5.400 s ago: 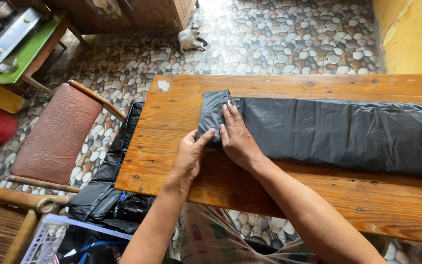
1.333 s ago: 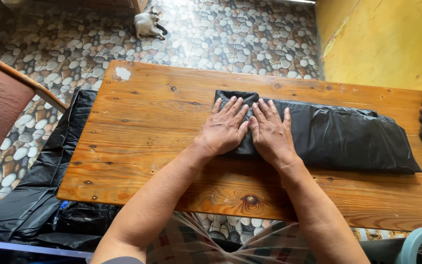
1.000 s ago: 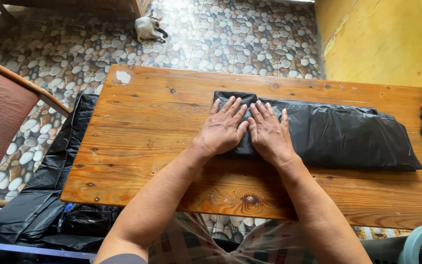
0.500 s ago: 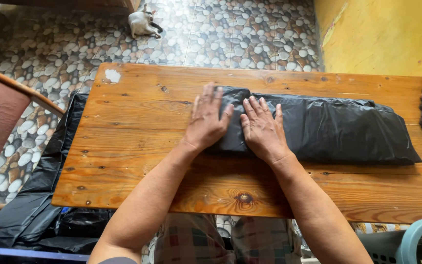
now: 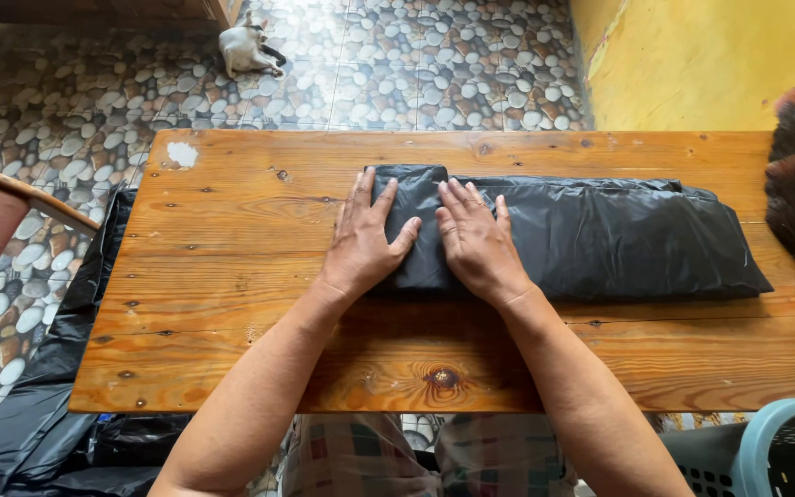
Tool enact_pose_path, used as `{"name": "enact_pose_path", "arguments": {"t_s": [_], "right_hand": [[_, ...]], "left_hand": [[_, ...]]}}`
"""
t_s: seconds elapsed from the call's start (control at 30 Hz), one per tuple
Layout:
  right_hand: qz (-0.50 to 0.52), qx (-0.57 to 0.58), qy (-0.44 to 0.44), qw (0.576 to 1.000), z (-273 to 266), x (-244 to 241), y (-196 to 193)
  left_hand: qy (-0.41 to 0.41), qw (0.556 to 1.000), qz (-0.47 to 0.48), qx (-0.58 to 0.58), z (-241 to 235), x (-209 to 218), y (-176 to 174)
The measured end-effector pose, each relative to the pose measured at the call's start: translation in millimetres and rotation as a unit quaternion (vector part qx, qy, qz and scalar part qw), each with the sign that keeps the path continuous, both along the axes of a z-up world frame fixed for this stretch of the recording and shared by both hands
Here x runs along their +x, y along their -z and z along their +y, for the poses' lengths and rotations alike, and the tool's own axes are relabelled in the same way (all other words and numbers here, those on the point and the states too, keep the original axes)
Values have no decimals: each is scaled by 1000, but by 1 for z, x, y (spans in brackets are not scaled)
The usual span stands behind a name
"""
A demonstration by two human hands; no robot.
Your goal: The person places a large black plastic sheet on a wooden table and uses a feather duster to brush its surface. They then fold the sheet multiple times by hand, pressing down to flatten the creases and create a compact bundle.
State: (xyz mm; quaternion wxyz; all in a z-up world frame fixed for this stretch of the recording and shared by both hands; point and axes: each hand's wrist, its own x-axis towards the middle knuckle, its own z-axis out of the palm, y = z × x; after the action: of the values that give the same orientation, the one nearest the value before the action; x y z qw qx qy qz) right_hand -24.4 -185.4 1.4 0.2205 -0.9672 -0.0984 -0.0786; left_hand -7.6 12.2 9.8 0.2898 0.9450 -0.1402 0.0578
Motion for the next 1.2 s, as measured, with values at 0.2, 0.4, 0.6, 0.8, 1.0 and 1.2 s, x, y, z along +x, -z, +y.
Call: {"name": "enact_pose_path", "arguments": {"t_s": [0.2,0.4,0.6,0.8,1.0,1.2], "right_hand": [[-129,156,53,978,-45,-2,-38],[-51,-54,57,996,-75,-19,-37],[-59,-149,55,985,-78,-19,11],[-62,-145,65,985,-76,-19,14],[-63,-121,61,989,-78,-19,12],[-28,-65,46,996,-83,-18,6]], "left_hand": [[31,999,-23,-8,1,0,-5],[48,998,-28,10,2,3,6],[111,983,-148,-11,-4,9,18],[173,962,-203,51,-6,0,11],[237,947,-167,136,-24,-3,-11],[234,938,-103,233,-37,9,-19]]}}
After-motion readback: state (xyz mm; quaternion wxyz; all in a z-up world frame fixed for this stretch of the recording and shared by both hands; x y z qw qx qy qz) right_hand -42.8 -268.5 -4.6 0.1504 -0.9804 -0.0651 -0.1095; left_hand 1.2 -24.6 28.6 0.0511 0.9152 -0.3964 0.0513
